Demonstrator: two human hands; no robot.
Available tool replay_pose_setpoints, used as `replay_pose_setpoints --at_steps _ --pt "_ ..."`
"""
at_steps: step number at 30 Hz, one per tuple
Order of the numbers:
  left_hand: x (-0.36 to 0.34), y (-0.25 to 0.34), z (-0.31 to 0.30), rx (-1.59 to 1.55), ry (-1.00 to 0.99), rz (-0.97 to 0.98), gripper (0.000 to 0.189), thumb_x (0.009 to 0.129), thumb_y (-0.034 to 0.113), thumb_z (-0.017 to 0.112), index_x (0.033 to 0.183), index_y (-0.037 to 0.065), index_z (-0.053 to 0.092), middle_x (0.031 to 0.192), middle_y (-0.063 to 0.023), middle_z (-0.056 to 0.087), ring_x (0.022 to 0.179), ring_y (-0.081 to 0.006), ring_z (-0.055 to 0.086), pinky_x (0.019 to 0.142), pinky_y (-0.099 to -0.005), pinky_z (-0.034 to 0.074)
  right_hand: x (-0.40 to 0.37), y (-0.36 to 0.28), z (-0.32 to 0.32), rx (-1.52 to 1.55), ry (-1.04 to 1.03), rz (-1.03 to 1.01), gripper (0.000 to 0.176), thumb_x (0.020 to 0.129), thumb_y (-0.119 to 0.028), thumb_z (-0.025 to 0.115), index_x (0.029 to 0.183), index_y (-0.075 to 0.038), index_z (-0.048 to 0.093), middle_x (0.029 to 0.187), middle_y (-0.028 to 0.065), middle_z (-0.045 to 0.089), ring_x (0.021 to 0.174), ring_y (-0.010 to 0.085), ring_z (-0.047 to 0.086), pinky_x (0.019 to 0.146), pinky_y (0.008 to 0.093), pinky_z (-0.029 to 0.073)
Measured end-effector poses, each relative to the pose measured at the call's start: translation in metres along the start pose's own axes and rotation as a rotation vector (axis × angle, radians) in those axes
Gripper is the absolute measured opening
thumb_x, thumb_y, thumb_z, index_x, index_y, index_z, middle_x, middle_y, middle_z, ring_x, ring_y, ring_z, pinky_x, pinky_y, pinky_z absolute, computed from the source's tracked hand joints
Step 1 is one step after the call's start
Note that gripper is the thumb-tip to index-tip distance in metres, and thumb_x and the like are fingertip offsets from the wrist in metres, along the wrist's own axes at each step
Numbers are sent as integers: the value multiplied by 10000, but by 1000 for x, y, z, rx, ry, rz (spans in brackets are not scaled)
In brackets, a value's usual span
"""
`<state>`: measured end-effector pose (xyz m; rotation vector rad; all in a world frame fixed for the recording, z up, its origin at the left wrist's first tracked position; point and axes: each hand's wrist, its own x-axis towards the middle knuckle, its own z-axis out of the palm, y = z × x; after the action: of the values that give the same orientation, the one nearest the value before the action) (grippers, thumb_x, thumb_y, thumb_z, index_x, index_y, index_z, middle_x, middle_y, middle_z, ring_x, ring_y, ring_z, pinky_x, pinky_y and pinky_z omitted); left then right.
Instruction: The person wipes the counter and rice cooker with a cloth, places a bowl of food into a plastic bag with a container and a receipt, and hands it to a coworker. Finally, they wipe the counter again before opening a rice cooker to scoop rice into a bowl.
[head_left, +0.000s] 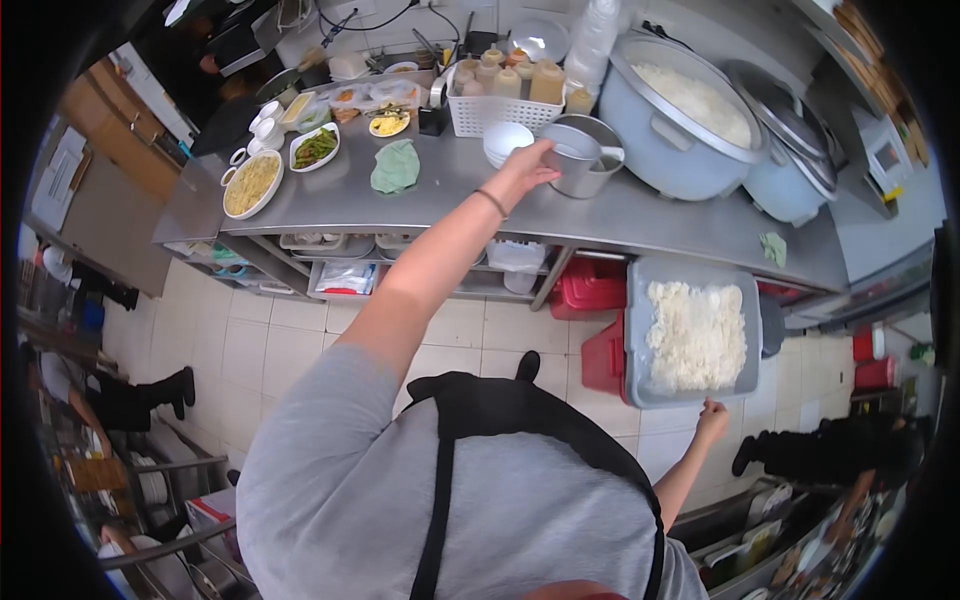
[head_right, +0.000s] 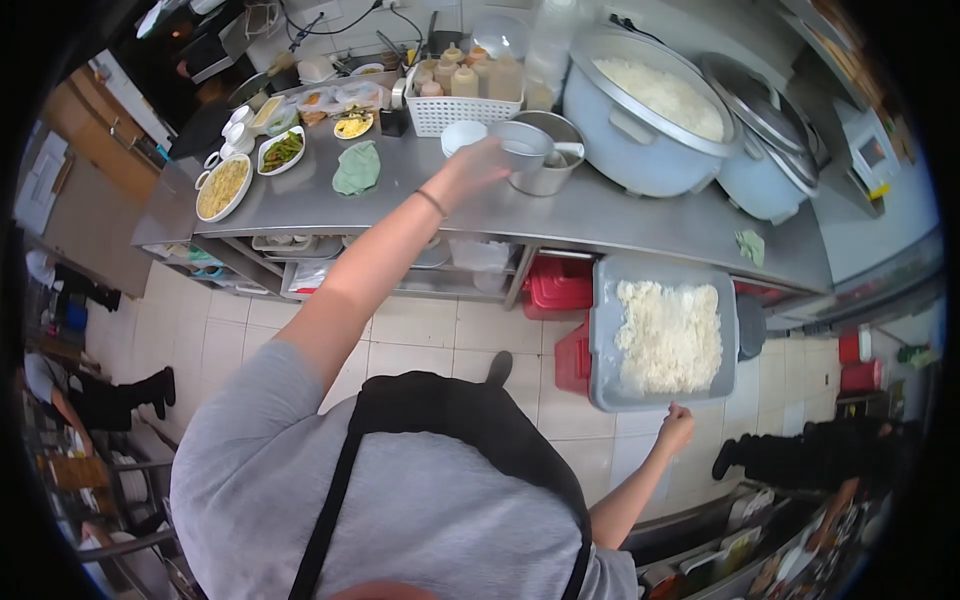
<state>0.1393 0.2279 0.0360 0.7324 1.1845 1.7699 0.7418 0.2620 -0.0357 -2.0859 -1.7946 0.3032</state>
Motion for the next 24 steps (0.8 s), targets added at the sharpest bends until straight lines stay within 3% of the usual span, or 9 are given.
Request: replay_pose_setpoints --at_steps 9,12,13,16,18,19,21,23,24 --pt "69 34 35 55 394 -349 616 805 385 583 1198 -55 406 997 -206 559 794 -293 608 704 -331 527 112 -49 42 8 -149 -109 133 667 -153 633 751 -56 670 619 103 627 598 226 603 602 340 471" --pt "38 40 -26 640 434 86 323 769 330 622 815 12 662 696 -102 633 691 -209 612 609 -311 486 153 -64 43 -112 -152 -13 177 661 -153 625 814 -71 660 589 84 620 612 223 609 619 337 475" --pt "30 35 -66 940 542 417 250 763 293 601 785 53 668 703 -115 636 683 -245 618 612 -352 466 166 -62 45 6 -266 -80 332 649 -96 636 979 -90 612 759 119 646 773 245 620 704 334 469" --pt "-5 57 -172 1490 772 49 229 779 257 485 810 97 645 790 -177 619 754 -324 601 649 -392 479 198 -48 69 -97 -116 -485 511 658 -35 638 1149 -98 509 991 175 602 943 309 573 778 350 444" --pt "-28 33 -245 2041 882 426 191 770 236 499 774 100 633 815 -164 625 748 -310 610 635 -398 486 200 -70 63 -117 -225 -420 625 636 -14 652 1218 -112 445 1154 202 513 1086 343 483 857 369 416" --pt "-32 23 -252 2041 875 412 191 770 236 499 774 100 633 815 -164 625 748 -310 610 635 -398 486 200 -78 63 -86 -286 -349 599 643 -29 654 1206 -104 463 1134 198 530 1061 336 503 846 371 423" --pt "-40 4 -263 1915 587 -265 143 737 185 536 789 97 636 837 -149 628 763 -293 613 636 -393 489 196 -85 64 -65 -348 -269 574 649 -44 655 1193 -97 480 1114 193 546 1036 329 523 835 374 430" --pt "-37 -15 -196 1777 370 -454 149 627 126 621 764 67 632 780 -145 622 742 -288 612 676 -383 486 194 -89 69 -163 -356 -304 477 668 -86 658 1130 -84 540 1051 181 583 970 311 562 800 373 446" --pt "-49 -20 -151 1761 178 -219 182 600 93 612 774 64 655 774 -137 635 722 -283 616 689 -358 482 193 -88 73 -170 -358 -302 477 668 -86 658 1130 -84 540 1051 181 583 970 311 562 800 373 446"
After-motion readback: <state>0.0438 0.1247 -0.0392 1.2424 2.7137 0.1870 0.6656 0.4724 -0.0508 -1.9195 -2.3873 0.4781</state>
